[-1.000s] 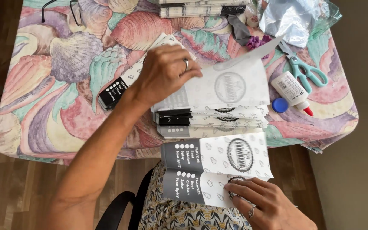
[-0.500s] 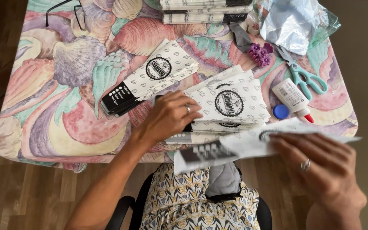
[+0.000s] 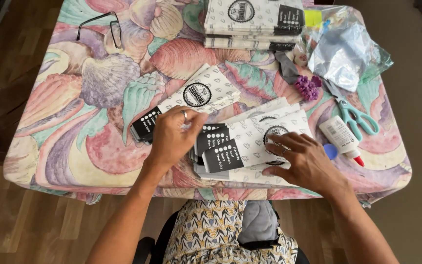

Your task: Folding and stacking paper food wrappers on a table.

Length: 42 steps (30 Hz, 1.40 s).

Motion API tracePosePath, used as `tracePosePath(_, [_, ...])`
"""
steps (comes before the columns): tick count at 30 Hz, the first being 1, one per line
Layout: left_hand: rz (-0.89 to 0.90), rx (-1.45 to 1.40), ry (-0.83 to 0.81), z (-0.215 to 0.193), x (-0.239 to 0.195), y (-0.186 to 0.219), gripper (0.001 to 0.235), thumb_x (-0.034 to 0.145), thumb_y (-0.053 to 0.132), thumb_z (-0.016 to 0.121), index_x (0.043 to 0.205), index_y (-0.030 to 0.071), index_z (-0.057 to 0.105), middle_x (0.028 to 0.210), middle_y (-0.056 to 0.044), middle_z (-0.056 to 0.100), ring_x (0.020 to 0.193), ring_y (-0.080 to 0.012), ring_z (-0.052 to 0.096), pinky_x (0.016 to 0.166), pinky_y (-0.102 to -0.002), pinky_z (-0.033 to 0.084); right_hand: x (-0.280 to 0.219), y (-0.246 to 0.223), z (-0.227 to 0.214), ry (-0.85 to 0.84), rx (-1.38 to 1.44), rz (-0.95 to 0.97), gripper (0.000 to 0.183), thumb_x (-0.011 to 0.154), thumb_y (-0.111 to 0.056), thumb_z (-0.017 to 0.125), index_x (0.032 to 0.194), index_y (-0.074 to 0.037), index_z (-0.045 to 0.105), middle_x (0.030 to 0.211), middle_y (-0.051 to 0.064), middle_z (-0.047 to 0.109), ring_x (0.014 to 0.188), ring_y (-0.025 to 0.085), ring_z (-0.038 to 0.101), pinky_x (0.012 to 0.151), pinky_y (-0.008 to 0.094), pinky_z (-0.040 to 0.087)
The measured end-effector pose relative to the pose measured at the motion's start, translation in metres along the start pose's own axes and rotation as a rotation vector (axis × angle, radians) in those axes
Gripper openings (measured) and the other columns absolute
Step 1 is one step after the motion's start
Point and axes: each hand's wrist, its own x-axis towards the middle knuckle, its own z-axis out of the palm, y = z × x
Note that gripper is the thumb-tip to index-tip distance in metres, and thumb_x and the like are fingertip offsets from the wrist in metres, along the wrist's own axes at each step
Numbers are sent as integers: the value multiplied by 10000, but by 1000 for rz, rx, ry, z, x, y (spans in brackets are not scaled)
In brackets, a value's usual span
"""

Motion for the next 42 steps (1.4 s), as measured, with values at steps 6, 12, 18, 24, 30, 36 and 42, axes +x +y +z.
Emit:
tracePosePath(6, [-110,334,-800,33,10,66,1134,650,731,794,1436,-25,484,1509,-311,440,1440,-456,380,1185,-613,257,20,50,9,-480,-163,177,1506,424,-931,881,1616,-203,318,1692,178,230,1557,443,102,1235,606,33])
tracePosePath(12, [-159,553,-1059,47,24,83,1182,618,462,913,1498,-99,357,1537,-393,353,1476,-531,273,1184,-706,108,48,32,0,-805,-106,352,1557,459,-717,1027,1656,-222,164,1666,201,269,1557,438,161,1244,641,-75])
tracePosePath(18, [-16,568,-880,48,16,65,891,551,355,915,1287,-39,605,1215,-253,599,1193,-397,547,960,-596,481,21,42,8,-699,-187,300,1666,358,-833,1019,1662,-285,138,1659,150,259,1543,431,167,1243,629,14])
tracePosePath(24, [13,554,-830,64,5,47,774,593,158,773,1309,-54,568,1086,-193,646,1013,-350,636,779,-499,543,15,43,18,-622,-180,278,1435,462,-381,1002,1653,-221,216,1434,137,534,1355,355,514,1245,653,135])
tracePosePath(30, [-40,535,-879,46,12,72,651,629,195,764,1218,-50,633,1128,-225,641,1064,-347,621,842,-505,528,18,35,17,-668,-188,280,1557,405,-347,1043,1662,-268,127,1571,134,399,1491,393,330,1252,643,51])
tracePosePath(36, [-86,509,-880,40,13,80,587,696,206,751,1210,-54,639,1228,-278,627,1170,-374,590,974,-550,479,18,43,19,-570,-166,268,1359,447,-223,932,1630,-207,263,1448,129,545,1421,376,447,1249,652,95])
tracePosePath(42, [-145,548,-930,53,-2,69,884,709,599,732,1346,5,583,1562,-350,363,1487,-465,315,1192,-682,101,3,57,30,-526,-160,252,1394,485,-374,971,1650,-225,222,1607,147,380,1508,396,296,1246,639,41])
